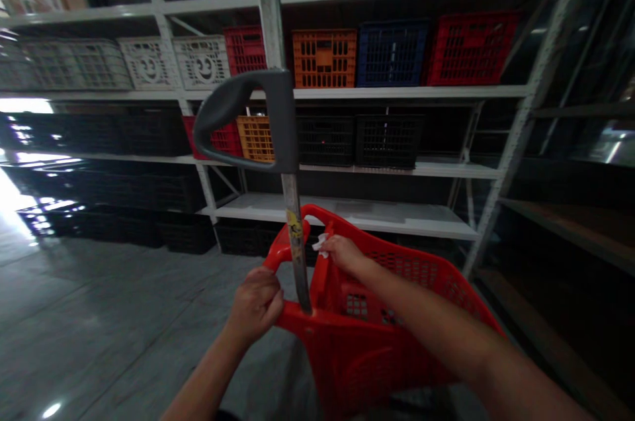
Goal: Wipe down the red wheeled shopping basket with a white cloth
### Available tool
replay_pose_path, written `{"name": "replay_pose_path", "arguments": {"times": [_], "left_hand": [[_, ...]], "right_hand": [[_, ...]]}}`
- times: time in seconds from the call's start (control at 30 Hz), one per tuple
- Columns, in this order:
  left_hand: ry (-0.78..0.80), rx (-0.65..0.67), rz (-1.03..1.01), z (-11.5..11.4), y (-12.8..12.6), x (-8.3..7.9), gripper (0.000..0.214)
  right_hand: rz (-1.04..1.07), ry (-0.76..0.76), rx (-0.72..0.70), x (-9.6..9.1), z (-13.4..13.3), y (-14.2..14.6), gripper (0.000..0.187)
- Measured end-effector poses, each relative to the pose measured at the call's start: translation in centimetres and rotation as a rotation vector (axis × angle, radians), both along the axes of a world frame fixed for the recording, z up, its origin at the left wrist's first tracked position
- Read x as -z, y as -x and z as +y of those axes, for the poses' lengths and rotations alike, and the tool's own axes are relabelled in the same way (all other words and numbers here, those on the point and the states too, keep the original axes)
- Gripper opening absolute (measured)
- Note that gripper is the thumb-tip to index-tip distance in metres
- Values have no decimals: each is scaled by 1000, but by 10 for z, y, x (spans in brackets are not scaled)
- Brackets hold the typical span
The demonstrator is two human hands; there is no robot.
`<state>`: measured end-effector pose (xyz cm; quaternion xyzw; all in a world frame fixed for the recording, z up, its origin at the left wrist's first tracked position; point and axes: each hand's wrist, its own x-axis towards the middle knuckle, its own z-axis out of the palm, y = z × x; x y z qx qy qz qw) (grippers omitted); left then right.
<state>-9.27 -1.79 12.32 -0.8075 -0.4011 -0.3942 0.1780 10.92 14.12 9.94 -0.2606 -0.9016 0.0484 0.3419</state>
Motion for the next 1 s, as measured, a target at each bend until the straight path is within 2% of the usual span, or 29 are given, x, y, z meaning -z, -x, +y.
{"name": "replay_pose_path", "arguments": {"times": [0.1,0.2,0.3,0.37,0.43,0.57,0.7,0.8,0.83,0.9,1.0], "left_hand": [[-3,-15,12,2,-1,1,26],[-11,-32,25,5,-1,0,26],[0,-73,55,9,-2,-3,28],[11,-129,115,9,-4,-8,28],[-10,-231,183,5,-11,-11,25],[-12,-370,260,-3,-28,-10,25],[-25,-442,256,0,-34,-1,30],[-81,-492,230,6,-34,3,30],[-94,-499,221,7,-35,4,29],[-114,-504,200,8,-37,5,29],[-127,-503,184,6,-41,4,29]], "right_hand": [[-48,-19,-120,2,-44,-7,26],[15,129,-220,-1,-81,-24,31],[223,273,-110,-5,-112,-42,29],[337,269,6,-4,-131,-46,27],[337,212,69,1,-145,-43,26],[281,107,221,26,-155,-45,33],[321,64,386,62,-157,-96,37],[349,66,497,79,-164,-129,35],[360,71,512,80,-165,-129,34],[372,75,479,73,-164,-112,32],[361,55,336,50,-155,-56,29]]}}
